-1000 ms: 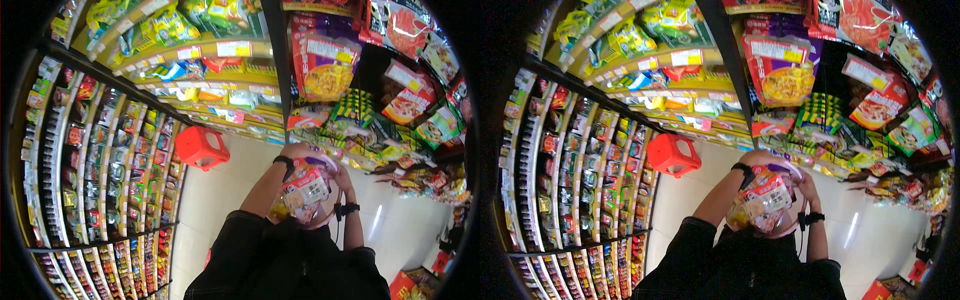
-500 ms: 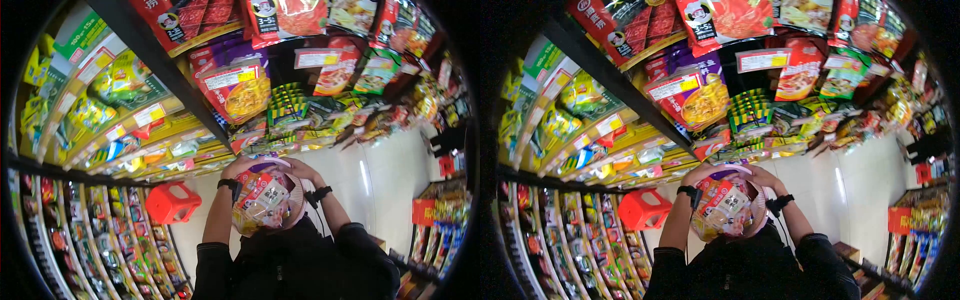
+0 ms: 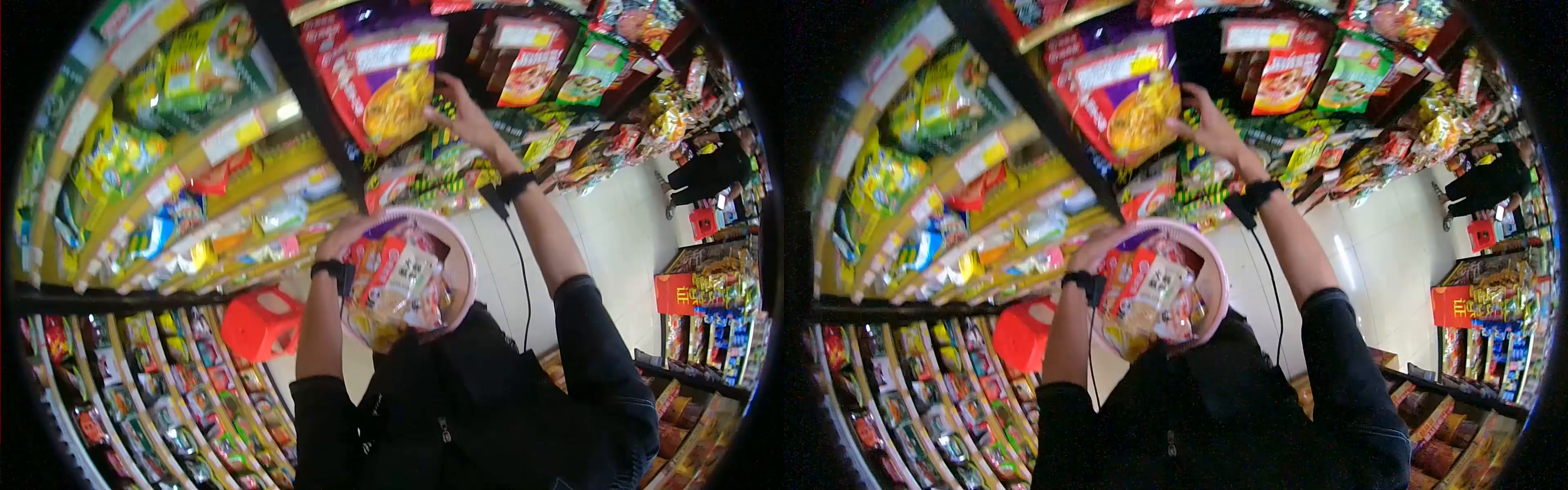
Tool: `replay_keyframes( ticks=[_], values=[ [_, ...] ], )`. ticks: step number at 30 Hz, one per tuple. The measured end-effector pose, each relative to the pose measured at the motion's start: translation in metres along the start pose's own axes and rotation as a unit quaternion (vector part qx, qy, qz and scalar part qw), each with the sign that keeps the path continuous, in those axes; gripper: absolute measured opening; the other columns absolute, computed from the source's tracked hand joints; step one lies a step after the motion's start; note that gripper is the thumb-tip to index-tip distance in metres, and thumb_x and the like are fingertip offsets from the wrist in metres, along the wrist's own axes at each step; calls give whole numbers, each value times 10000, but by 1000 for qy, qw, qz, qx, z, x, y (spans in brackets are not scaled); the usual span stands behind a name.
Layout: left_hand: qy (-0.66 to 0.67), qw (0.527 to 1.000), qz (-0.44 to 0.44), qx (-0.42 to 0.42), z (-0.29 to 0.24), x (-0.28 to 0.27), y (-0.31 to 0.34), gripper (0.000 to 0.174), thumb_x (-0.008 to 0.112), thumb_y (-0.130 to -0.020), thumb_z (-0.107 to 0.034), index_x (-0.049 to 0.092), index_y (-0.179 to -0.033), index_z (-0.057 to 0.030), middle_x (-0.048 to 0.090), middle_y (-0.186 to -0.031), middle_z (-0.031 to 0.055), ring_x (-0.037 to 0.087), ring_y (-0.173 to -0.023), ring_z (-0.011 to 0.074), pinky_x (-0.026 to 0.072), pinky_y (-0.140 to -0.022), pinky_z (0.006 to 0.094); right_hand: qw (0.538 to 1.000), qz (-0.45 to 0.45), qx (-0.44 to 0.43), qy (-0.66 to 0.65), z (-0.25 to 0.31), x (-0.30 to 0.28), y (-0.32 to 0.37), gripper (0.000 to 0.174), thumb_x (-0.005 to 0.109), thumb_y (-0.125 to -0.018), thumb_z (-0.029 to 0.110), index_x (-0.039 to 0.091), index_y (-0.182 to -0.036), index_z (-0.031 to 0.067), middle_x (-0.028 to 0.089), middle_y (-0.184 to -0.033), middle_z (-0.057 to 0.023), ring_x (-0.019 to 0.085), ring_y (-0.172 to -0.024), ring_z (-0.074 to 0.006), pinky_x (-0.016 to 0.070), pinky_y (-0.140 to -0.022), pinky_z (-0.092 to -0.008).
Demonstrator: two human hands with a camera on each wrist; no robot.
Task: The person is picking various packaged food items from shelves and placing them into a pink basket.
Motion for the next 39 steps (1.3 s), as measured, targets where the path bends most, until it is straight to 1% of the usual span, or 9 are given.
replay_keyframes(
  ticks=[3,9,10,17,20,26,31,33,39],
  values=[
    [36,999,4,-32,-31,-5,35,766,595,-902,-696,742,-1071,37,745,-964,149,700,-892,219,518,-857,343,996,-37,46,-60,7,14,-7,818,837,-838,433,424,-1370,-32,662,-1084,-123,646,-972,-201,552,-848,-342],
    [-57,995,-32,-77,-3,-32,32,587,668,-933,-578,744,-1056,-9,728,-977,65,656,-834,117,524,-748,303,981,110,135,-82,9,39,1,482,708,-969,383,641,-1240,-10,722,-1098,-54,655,-952,-91,519,-868,-270],
    [-54,995,-35,-78,-4,-33,34,587,668,-933,-578,744,-1056,-9,728,-977,65,656,-834,117,524,-748,303,982,86,105,-134,11,40,0,408,641,-1007,423,698,-994,19,723,-969,-6,648,-861,-81,532,-775,-272],
    [-41,995,-27,-83,5,-25,28,592,667,-931,-584,755,-1037,-8,733,-928,51,646,-772,104,518,-718,289,958,-14,137,-251,29,4,4,421,532,-1061,417,675,-1099,23,718,-963,4,644,-785,-53,522,-741,-239],
    [-54,997,-37,-34,-7,-22,28,922,572,-807,-838,754,-973,50,731,-987,177,689,-907,257,511,-836,375,949,41,166,-265,37,-9,13,420,530,-1063,406,666,-1126,14,725,-1003,-5,666,-833,-55,531,-789,-240],
    [-104,992,13,-74,-39,-11,37,851,459,-953,-734,591,-1388,-15,573,-1435,157,575,-1275,248,428,-1082,369,932,97,241,-252,56,-39,62,459,526,-1061,407,613,-1246,-3,726,-1116,-37,701,-909,-73,550,-815,-241],
    [-31,998,-19,43,-23,-16,27,902,442,-934,-760,501,-1457,-28,558,-1440,191,523,-1342,267,402,-1099,353,930,251,253,-93,58,-19,113,545,507,-1047,512,707,-1039,4,715,-923,-18,635,-820,-71,520,-749,-270],
    [199,977,40,71,-115,18,89,776,418,-1015,-658,434,-1518,-67,526,-1482,157,526,-1323,229,397,-1103,346,910,366,198,10,40,8,136,516,537,-1042,480,709,-1057,-6,709,-892,-31,656,-829,-107,525,-759,-310],
    [261,957,105,-69,-61,14,45,780,471,-997,-658,459,-1492,-56,521,-1485,97,503,-1306,183,373,-1126,337,863,458,154,147,14,86,183,599,498,-1032,532,688,-1087,-32,700,-955,-237,666,-900,-368,500,-818,-437]
  ],
)
Point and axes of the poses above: each hand's wrist, its own y-axis away from the middle knuckle, its own x-axis out of the palm, z = x × y, the point moved 8 cm from there along -y, towards the middle knuckle
